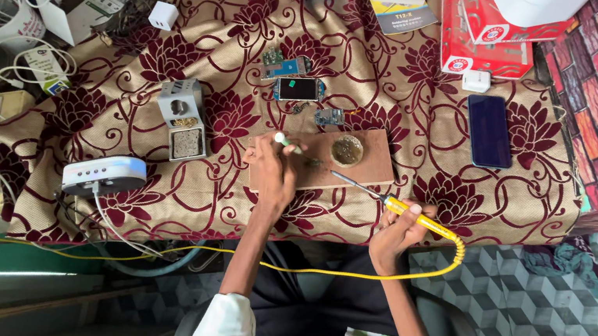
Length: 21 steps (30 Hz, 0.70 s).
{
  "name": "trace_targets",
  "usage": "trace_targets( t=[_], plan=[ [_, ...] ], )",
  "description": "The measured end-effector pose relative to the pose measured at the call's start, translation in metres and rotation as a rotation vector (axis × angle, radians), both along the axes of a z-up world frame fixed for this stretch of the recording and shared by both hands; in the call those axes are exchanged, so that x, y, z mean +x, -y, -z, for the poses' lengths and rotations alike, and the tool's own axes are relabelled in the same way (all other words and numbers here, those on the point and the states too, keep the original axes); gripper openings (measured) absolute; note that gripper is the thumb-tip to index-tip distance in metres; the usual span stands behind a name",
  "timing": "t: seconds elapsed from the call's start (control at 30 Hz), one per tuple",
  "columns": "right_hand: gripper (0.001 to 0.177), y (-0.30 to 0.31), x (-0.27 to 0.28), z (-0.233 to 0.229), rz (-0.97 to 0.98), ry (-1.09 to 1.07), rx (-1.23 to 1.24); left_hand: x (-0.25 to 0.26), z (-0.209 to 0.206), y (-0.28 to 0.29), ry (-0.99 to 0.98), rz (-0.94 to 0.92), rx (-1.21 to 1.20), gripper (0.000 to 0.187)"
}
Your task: The person uses a soldering iron and solder to work on a small green circuit board placed on a wooden board. They repeatedly apply heat and solder to specific points on the board while holding it steady with their other hand.
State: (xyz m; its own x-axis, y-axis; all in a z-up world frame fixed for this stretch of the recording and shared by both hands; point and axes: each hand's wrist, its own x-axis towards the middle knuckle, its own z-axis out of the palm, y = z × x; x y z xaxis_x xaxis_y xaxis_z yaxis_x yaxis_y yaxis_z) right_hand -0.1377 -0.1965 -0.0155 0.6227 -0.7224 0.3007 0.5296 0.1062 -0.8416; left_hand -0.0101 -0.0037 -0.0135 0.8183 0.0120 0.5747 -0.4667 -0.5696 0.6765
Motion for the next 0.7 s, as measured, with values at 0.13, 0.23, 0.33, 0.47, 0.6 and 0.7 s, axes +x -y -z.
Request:
trace_targets(
  t=[0.13,0.23,0.33,0.47,0.6,0.7],
  plan=[
    [0.029,0.001,0.000,-0.006,0.013,0.003,-0.062,0.003,0.004,0.002,0.154,-0.008,0.011,0.027],
    [0.029,0.002,0.001,-0.008,0.009,-0.007,-0.083,0.002,0.005,0.000,0.175,0.059,-0.048,0.022],
    [0.028,0.001,0.006,-0.006,0.022,-0.008,-0.056,-0.003,0.004,-0.003,0.186,0.086,-0.041,0.026],
    [0.027,0.001,0.013,0.000,0.026,0.002,-0.085,-0.008,-0.002,-0.002,0.157,0.101,0.004,0.041],
    [0.024,0.002,0.028,-0.001,0.125,-0.068,-0.303,-0.006,-0.013,-0.002,0.110,0.114,0.005,0.040],
    [0.025,0.001,0.033,0.000,0.203,-0.100,-0.526,-0.015,-0.012,-0.004,0.140,0.105,0.030,0.048]
  ],
)
